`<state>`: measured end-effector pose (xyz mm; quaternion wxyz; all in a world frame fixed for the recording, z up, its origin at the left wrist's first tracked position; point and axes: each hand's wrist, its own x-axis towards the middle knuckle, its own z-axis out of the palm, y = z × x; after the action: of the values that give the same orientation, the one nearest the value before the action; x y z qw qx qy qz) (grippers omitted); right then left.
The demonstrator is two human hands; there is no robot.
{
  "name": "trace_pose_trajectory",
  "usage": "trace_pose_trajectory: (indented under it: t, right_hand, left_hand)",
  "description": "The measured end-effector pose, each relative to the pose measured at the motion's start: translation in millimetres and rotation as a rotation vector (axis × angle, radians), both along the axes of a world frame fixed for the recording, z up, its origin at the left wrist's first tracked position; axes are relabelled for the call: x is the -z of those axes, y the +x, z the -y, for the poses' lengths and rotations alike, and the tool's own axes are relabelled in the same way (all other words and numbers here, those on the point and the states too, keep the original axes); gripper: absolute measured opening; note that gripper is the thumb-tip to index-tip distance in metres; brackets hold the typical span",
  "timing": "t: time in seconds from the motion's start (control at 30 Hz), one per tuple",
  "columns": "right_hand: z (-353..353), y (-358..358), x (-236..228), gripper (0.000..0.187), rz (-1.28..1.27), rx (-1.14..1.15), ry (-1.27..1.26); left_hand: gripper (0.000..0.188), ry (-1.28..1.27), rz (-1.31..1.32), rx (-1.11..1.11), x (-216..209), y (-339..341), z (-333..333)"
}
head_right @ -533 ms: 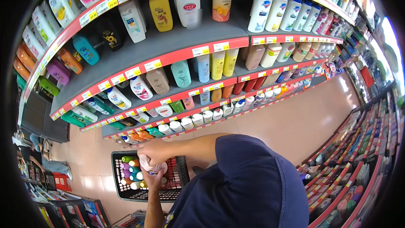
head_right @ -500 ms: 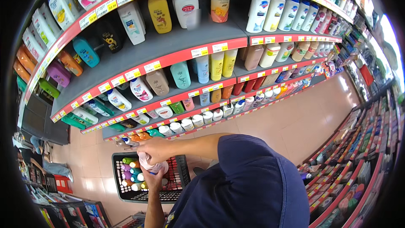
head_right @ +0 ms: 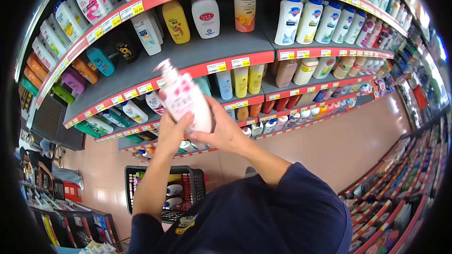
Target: The person picks up bottles from store shelves and puts them into a shopping basket by hand, then takes bottles out of the basket and puts them back onto the shelves.
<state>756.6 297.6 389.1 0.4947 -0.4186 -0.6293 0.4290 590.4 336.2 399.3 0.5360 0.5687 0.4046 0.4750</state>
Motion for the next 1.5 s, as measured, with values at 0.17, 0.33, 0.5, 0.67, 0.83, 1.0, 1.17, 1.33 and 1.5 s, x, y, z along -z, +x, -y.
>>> trace_pose_trajectory:
  t: [0.17, 0.33, 0.5, 0.67, 0.83, 1.0, 1.17, 1.33, 1.5]
  right_hand:
    - [-38, 50, -9, 0.085, -0.088, 0.12, 0.118]
    - [-72, 107, -31, 0.083, -0.119, 0.088, 0.1]
    - [-104, 135, -41, 0.087, -0.11, 0.105, 0.161]
    - [-122, 152, -49, 0.091, 0.068, 0.174, 0.257]
    - [-157, 162, -40, 0.088, 0.082, 0.318, 0.365]
    - [-183, 184, -24, 0.085, 0.13, 0.362, 0.418]
    - [-191, 189, -27, 0.086, 0.181, 0.397, 0.362]
    - [-203, 186, -13, 0.083, 0.194, 0.448, 0.425]
    - [-201, 181, -12, 0.081, 0.21, 0.489, 0.406]
  left_hand:
    - [0.055, -0.003, 0.038, 0.111, -30, 59, -43]
    - [0.057, -0.002, -0.044, 0.219, -47, 101, -79]
    - [0.053, 0.07, -0.111, 0.199, -60, 135, -112]
    - [0.056, 0.024, -0.041, 0.129, -59, 164, -138]
    - [0.059, 0.186, -0.082, 0.078, -49, 181, -174]
    - [0.069, 0.33, -0.116, 0.109, -41, 206, -191]
    - [0.073, 0.356, -0.068, 0.136, -32, 216, -209]
    - [0.082, 0.396, -0.201, 0.03, -16, 220, -215]
    - [0.081, 0.345, -0.236, 0.049, -16, 216, -216]
